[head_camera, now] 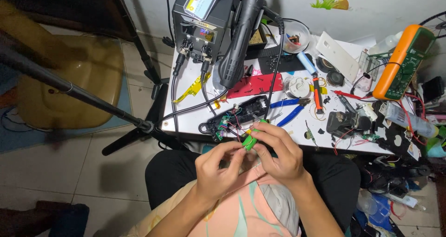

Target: Assembling and troubleshooting a small electronic device by manipulating internal components and using a screwdriver.

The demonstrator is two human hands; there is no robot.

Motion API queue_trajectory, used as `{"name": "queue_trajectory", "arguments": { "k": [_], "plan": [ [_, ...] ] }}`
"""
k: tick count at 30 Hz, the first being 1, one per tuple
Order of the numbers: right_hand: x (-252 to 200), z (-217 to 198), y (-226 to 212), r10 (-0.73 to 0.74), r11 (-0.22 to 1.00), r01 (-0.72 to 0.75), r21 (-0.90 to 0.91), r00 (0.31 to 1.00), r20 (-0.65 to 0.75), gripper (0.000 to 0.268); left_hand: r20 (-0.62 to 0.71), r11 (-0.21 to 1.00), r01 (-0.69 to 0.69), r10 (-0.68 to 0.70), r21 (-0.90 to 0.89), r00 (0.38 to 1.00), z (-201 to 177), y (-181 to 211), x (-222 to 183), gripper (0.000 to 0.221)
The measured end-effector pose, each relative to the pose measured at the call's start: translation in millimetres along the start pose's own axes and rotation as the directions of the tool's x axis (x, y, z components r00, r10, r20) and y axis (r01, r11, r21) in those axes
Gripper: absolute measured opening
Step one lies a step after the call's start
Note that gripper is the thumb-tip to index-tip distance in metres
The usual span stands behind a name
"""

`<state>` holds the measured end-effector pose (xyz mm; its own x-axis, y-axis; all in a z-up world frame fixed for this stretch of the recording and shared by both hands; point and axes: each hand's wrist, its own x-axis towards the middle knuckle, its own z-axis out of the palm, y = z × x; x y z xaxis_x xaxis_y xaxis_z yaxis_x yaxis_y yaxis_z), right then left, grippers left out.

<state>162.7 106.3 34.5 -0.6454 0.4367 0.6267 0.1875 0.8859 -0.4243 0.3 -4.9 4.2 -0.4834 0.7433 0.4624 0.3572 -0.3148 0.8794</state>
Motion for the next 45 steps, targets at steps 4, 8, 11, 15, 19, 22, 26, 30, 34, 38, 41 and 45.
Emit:
{"name": "queue_trajectory", "arguments": {
  "k": [4,8,11,15,19,22,26,30,34,38,41,45],
  "plan": [
    [-4,-4,1,0.029,0.999,-0.029,0.027,1.000,0.008,0.022,-0.008,0.984,-0.146,0.147,0.103,0.989,-3,-6,0,0.010],
    [-1,-8,3,-0.012,0.994,0.008,0.111,0.999,0.038,0.021,0.014,0.937,-0.276,0.279,0.214,0.960,-10,-5,10,0.021],
    [4,-16,-2,-0.006,0.987,-0.010,0.160,0.995,0.102,0.026,0.041,0.922,-0.294,0.293,0.251,0.955,-16,-7,13,0.027],
    [5,-18,1,-0.007,0.979,-0.025,0.203,0.988,0.155,0.034,0.046,0.946,-0.222,0.218,0.238,0.975,-18,-9,22,0.036],
    [3,1,-1,0.075,0.982,-0.070,0.177,0.997,-0.023,0.033,0.014,0.982,-0.131,0.130,0.138,0.991,-17,-19,22,0.041],
    [6,3,-3,0.088,0.984,-0.079,0.161,0.995,-0.048,0.029,0.029,0.968,-0.182,0.179,0.175,0.983,-18,-26,21,0.027],
    [10,4,-6,0.094,0.987,-0.086,0.139,0.994,-0.058,0.024,0.010,0.929,-0.284,0.290,0.237,0.957,-17,-40,15,0.010],
    [16,3,-9,0.134,0.980,-0.124,0.153,0.990,-0.052,0.028,-0.008,0.920,-0.299,0.311,0.254,0.950,-15,-45,12,0.015],
    [10,5,-6,0.157,0.973,-0.149,0.175,0.987,-0.031,0.031,-0.004,0.919,-0.302,0.313,0.253,0.950,-9,-54,7,0.018],
    [11,1,-7,0.215,0.957,-0.208,0.201,0.976,-0.015,0.034,-0.006,0.923,-0.310,0.319,0.226,0.948,-5,-58,5,0.021],
    [14,-2,-11,0.265,0.934,-0.261,0.244,0.964,0.019,0.036,0.006,0.917,-0.328,0.336,0.225,0.942,-5,-55,6,0.023],
    [13,-3,-10,0.310,0.896,-0.319,0.309,0.947,0.080,0.040,0.031,0.890,-0.364,0.370,0.274,0.929,-7,-50,7,0.025]
  ]
}}
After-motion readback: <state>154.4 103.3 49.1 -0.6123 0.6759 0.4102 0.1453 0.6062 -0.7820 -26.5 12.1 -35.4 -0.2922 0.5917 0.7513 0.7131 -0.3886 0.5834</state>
